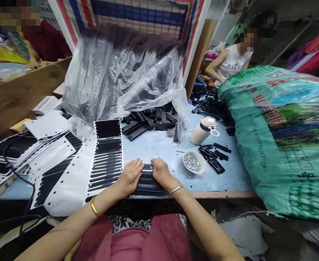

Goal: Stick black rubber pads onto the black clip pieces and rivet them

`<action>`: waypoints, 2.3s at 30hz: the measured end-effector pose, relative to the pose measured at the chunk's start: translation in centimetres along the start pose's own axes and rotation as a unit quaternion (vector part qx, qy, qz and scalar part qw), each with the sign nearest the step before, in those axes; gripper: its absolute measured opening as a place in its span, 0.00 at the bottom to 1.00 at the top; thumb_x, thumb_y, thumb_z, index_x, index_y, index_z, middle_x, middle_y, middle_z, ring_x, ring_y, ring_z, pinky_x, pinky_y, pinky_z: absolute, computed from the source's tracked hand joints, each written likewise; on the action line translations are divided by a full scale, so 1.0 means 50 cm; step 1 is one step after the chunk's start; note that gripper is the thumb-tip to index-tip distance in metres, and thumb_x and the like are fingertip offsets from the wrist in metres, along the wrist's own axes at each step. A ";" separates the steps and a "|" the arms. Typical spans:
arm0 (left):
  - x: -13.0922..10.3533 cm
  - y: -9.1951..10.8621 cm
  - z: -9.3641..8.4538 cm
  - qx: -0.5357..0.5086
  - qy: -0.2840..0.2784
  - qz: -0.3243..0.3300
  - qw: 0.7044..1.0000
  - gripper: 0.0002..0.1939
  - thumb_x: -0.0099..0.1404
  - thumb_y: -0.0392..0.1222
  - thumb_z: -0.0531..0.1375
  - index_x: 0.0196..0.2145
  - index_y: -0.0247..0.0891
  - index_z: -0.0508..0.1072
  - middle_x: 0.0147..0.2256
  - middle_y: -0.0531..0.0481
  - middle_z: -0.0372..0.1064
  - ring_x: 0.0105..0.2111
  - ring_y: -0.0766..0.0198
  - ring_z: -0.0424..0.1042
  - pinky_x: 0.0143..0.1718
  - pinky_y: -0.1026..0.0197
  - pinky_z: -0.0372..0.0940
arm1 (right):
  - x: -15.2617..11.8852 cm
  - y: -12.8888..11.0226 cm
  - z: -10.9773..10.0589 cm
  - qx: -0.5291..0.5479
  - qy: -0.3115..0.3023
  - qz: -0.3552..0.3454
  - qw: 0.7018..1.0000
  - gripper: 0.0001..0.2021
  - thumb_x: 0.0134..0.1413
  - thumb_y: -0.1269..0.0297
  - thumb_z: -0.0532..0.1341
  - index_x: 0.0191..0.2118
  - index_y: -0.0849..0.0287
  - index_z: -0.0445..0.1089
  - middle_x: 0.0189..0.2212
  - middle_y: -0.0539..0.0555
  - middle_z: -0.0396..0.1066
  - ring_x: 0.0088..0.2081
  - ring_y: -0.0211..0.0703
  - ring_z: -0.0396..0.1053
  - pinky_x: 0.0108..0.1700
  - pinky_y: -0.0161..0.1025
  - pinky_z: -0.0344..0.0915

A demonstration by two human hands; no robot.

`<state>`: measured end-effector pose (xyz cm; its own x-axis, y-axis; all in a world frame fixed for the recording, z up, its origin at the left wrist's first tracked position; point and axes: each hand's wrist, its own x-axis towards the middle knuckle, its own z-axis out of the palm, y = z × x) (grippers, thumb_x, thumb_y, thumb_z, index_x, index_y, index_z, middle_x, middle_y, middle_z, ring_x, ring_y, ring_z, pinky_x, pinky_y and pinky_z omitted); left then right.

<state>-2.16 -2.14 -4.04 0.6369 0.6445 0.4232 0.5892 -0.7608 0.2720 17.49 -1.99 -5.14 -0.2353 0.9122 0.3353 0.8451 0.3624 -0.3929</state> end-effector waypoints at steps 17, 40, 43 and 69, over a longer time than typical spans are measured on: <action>0.023 0.048 -0.056 -0.002 -0.022 -0.078 0.997 0.20 0.66 0.34 0.52 0.54 0.30 0.67 0.56 0.32 0.64 0.62 0.41 0.54 0.59 0.37 0.52 | 0.001 -0.011 -0.051 0.008 -0.060 0.019 0.998 0.15 0.61 0.72 0.50 0.43 0.62 0.73 0.35 0.58 0.75 0.38 0.46 0.70 0.43 0.40 0.64; -0.013 0.148 -0.035 -0.550 0.108 -0.535 0.632 0.19 0.44 0.39 0.72 0.30 0.33 0.68 0.20 0.57 0.65 0.20 0.67 0.70 0.19 0.68 0.66 | 0.005 -0.023 -0.074 0.193 -0.070 0.212 0.956 0.21 0.35 0.45 0.67 0.27 0.60 0.74 0.25 0.55 0.73 0.29 0.47 0.69 0.31 0.39 0.62; 0.003 0.113 -0.040 -0.566 0.136 -0.538 0.610 0.25 0.44 0.37 0.73 0.38 0.30 0.70 0.23 0.54 0.69 0.22 0.66 0.72 0.22 0.67 0.67 | 0.003 -0.018 -0.070 0.318 -0.066 0.301 0.897 0.24 0.33 0.47 0.69 0.32 0.63 0.75 0.26 0.56 0.76 0.29 0.49 0.71 0.31 0.40 0.65; 0.089 0.024 -0.068 -0.170 -0.045 -0.469 0.866 0.17 0.52 0.48 0.64 0.36 0.34 0.73 0.34 0.39 0.73 0.38 0.47 0.73 0.38 0.55 0.63 | 0.045 0.010 -0.073 0.282 0.025 0.297 0.912 0.18 0.39 0.50 0.66 0.30 0.62 0.74 0.25 0.56 0.75 0.29 0.50 0.71 0.32 0.42 0.65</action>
<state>-0.30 -0.46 1.11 0.0036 0.9825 -0.1865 0.6982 0.1310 0.7038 19.11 -0.45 -1.47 0.2187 0.9747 -0.0470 0.4311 -0.1397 -0.8914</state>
